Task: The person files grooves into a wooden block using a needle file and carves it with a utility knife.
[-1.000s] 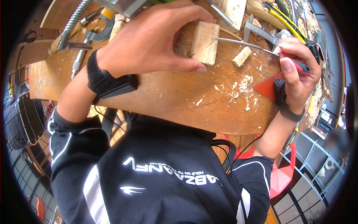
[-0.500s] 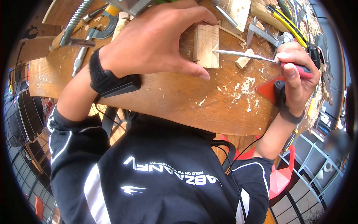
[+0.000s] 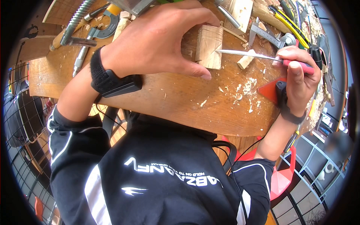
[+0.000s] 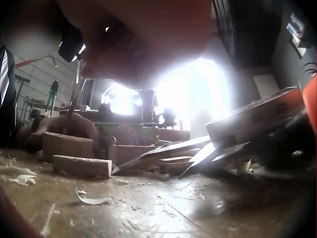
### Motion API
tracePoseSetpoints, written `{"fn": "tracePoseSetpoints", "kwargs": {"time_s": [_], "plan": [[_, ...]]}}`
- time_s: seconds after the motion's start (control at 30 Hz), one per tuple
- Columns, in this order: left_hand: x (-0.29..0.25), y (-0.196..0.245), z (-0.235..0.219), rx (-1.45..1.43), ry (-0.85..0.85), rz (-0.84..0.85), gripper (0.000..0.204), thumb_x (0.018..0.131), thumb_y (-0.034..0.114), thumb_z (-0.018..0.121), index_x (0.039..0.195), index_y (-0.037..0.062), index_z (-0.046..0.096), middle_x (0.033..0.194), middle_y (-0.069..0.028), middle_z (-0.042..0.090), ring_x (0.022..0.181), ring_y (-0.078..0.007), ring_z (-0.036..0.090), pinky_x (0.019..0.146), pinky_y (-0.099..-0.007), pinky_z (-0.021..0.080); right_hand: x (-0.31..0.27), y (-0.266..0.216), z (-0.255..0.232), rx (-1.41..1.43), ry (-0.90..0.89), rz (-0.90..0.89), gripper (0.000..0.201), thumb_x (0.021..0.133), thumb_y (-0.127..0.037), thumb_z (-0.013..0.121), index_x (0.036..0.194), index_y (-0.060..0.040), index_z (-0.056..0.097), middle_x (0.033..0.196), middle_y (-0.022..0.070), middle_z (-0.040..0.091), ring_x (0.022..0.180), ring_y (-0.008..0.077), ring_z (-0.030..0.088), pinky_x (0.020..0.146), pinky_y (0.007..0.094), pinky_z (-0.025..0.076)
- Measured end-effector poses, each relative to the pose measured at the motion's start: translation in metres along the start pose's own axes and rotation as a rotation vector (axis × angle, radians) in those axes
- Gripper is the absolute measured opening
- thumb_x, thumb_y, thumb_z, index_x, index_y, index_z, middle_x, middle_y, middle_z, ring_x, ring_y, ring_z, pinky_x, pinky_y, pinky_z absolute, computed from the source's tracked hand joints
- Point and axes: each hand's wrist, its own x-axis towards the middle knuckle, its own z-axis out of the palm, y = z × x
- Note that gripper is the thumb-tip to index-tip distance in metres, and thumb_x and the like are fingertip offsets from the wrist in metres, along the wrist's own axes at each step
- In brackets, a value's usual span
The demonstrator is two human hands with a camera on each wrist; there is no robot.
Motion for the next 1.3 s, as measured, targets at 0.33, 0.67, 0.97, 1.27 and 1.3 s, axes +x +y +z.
{"fn": "tracePoseSetpoints", "kwargs": {"time_s": [0.33, 0.67, 0.97, 1.27, 1.3], "plan": [[0.001, -0.001, -0.001, 0.003, 0.000, 0.017, 0.080, 0.074, 0.042, 0.092, 0.127, -0.0084, 0.060, 0.111, -0.0226, 0.064, 0.096, -0.0323, 0.069, 0.084, -0.0373, 0.057, -0.002, -0.003, -0.002, 0.001, 0.068, 0.045, 0.039, 0.099, -0.033, 0.073, 0.104, 0.0058, 0.073, 0.084, 0.0107, 0.071, 0.064, 0.0099, 0.060, 0.056, 0.0209, 0.042], [0.001, -0.019, 0.006, -0.017, -0.020, 0.045, 0.082, 0.073, 0.041, 0.093, 0.129, -0.0100, 0.061, 0.111, -0.0231, 0.064, 0.096, -0.0315, 0.067, 0.078, -0.0375, 0.059, -0.002, 0.000, -0.004, 0.049, 0.019, 0.016, 0.039, 0.099, -0.032, 0.072, 0.103, 0.0068, 0.073, 0.081, 0.0136, 0.072, 0.060, 0.0102, 0.058, 0.053, 0.0220, 0.041], [0.002, -0.017, 0.004, -0.012, 0.009, 0.084, 0.083, 0.071, 0.040, 0.094, 0.129, -0.0096, 0.062, 0.109, -0.0220, 0.064, 0.094, -0.0303, 0.067, 0.078, -0.0375, 0.059, -0.002, -0.001, 0.001, 0.045, 0.008, 0.016, 0.038, 0.098, -0.030, 0.073, 0.102, 0.0072, 0.073, 0.085, 0.0132, 0.073, 0.064, 0.0115, 0.063, 0.054, 0.0214, 0.042], [0.000, -0.017, 0.006, 0.003, 0.029, 0.074, 0.081, 0.070, 0.038, 0.095, 0.128, -0.0089, 0.064, 0.107, -0.0211, 0.064, 0.093, -0.0294, 0.066, 0.077, -0.0374, 0.058, -0.003, -0.004, 0.003, 0.012, 0.027, 0.004, 0.037, 0.098, -0.030, 0.073, 0.103, 0.0064, 0.073, 0.083, 0.0124, 0.072, 0.065, 0.0115, 0.064, 0.054, 0.0215, 0.043], [-0.001, -0.009, 0.003, -0.007, 0.047, 0.078, 0.081, 0.070, 0.038, 0.095, 0.127, -0.0089, 0.064, 0.107, -0.0210, 0.064, 0.093, -0.0294, 0.066, 0.077, -0.0374, 0.058, -0.003, -0.004, 0.003, 0.012, 0.027, 0.005, 0.037, 0.098, -0.030, 0.073, 0.103, 0.0064, 0.073, 0.083, 0.0124, 0.072, 0.065, 0.0115, 0.064, 0.054, 0.0215, 0.043]]}}
